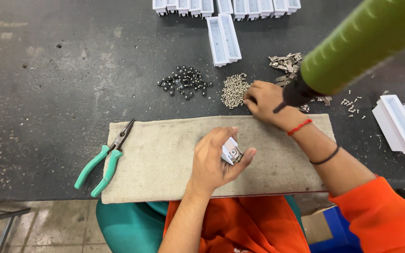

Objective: The person assembles white plastic switch housings at a workbench. They pick small screws and metal brackets from piles, position parts into the housings, drive screws with an electric screwdriver, and place finished housings in rows on the table.

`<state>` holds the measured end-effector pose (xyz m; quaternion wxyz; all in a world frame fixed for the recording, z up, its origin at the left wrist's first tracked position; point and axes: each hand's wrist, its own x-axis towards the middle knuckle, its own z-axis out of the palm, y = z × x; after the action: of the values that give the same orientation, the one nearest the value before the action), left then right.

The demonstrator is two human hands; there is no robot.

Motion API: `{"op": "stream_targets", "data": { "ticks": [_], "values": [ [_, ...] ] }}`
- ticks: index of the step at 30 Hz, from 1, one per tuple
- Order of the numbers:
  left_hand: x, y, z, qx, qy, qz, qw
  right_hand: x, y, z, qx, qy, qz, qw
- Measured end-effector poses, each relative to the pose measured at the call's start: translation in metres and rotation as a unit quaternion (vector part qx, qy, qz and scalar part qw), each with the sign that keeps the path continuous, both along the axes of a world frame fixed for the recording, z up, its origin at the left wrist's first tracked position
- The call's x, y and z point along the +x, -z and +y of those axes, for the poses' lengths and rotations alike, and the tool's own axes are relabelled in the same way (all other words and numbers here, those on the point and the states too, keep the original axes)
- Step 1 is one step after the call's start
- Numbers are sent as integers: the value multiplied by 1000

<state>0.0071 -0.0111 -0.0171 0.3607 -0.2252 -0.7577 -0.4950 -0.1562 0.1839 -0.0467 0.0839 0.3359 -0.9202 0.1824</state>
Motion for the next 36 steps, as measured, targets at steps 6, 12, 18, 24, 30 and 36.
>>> {"op": "stream_targets", "data": {
  "ticks": [6, 12, 18, 24, 30, 36],
  "values": [
    [-2, -1, 0, 14, 11, -11, 1000, 24, -31, -2, -47, 49, -40, 997],
    [0, -1, 0, 4, 12, -13, 1000, 119, -102, 8, -199, -90, -57, 974],
    [-1, 0, -2, 3, 30, -25, 999, 138, -135, -23, -100, -194, 92, 972],
    [0, -1, -1, 1, 30, -38, 999, 138, -147, -24, -55, -211, 105, 970],
    [0, -3, -1, 0, 31, -31, 999, 139, -146, -23, -43, -204, 90, 974],
    [0, -5, 0, -19, 34, -24, 999, 141, -148, -19, -68, -163, 18, 984]
  ]
}}
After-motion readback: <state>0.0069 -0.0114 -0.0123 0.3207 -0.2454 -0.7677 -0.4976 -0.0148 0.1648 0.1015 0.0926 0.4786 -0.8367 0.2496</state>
